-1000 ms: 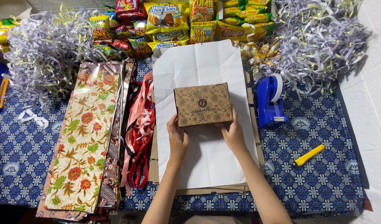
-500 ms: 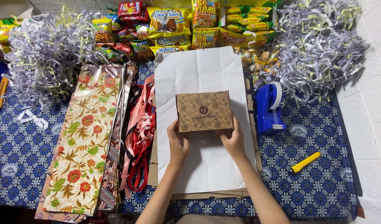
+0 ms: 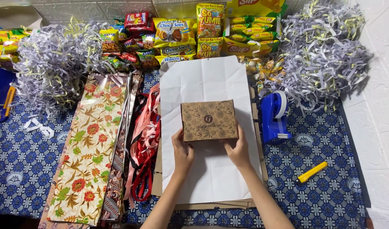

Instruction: The person wraps a small patterned box using patterned wrapping paper. They unfold the paper, place the box on it, fold the paper around the box, and secure the edges with tape.

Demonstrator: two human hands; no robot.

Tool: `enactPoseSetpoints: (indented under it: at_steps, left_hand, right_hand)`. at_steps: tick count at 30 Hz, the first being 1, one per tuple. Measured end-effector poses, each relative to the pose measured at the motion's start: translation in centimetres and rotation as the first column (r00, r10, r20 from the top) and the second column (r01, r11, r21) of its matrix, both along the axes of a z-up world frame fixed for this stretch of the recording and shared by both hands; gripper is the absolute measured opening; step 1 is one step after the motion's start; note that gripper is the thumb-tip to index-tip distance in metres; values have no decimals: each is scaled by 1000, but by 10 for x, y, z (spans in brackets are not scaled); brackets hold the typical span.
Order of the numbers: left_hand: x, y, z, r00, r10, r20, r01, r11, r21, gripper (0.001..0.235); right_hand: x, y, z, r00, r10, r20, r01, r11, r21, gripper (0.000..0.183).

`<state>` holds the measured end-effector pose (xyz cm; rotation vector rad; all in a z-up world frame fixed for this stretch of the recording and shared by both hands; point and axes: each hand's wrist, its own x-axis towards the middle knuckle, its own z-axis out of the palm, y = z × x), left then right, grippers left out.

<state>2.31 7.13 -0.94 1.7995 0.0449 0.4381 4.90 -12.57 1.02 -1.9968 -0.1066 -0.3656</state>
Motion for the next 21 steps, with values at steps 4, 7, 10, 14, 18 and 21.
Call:
enactPoseSetpoints:
  at_steps: [4, 7, 10, 14, 18, 21]
  left_hand:
    - [1, 1, 2, 1000, -6, -7, 6, 1000, -8, 68]
    - [-1, 0, 0, 1000, -3, -7, 3, 1000, -10, 68]
    - [1, 0, 0, 1000, 0, 1, 0, 1000, -25, 69]
    - [1, 0, 2, 1000, -2, 11, 2, 1000, -14, 67]
    - [0, 0, 3, 1000, 3, 5, -2, 1000, -10, 68]
    - [-2, 0, 5, 1000, 0, 10, 1, 1000, -25, 68]
  right_hand:
    - [1, -1, -3, 1000, 8, -6, -8, 1000, 13, 78]
    - [-1, -2, -2, 1000, 7, -13, -7, 1000, 17, 78]
    - [1, 0, 4, 1000, 13, 17, -13, 1000, 10, 77]
    - [1, 0, 1, 1000, 16, 27, -16, 1000, 19, 80]
    - [0, -1, -1, 1000, 9, 16, -9, 1000, 20, 79]
    - [1, -1, -5, 1000, 3, 29, -4, 1000, 22, 80]
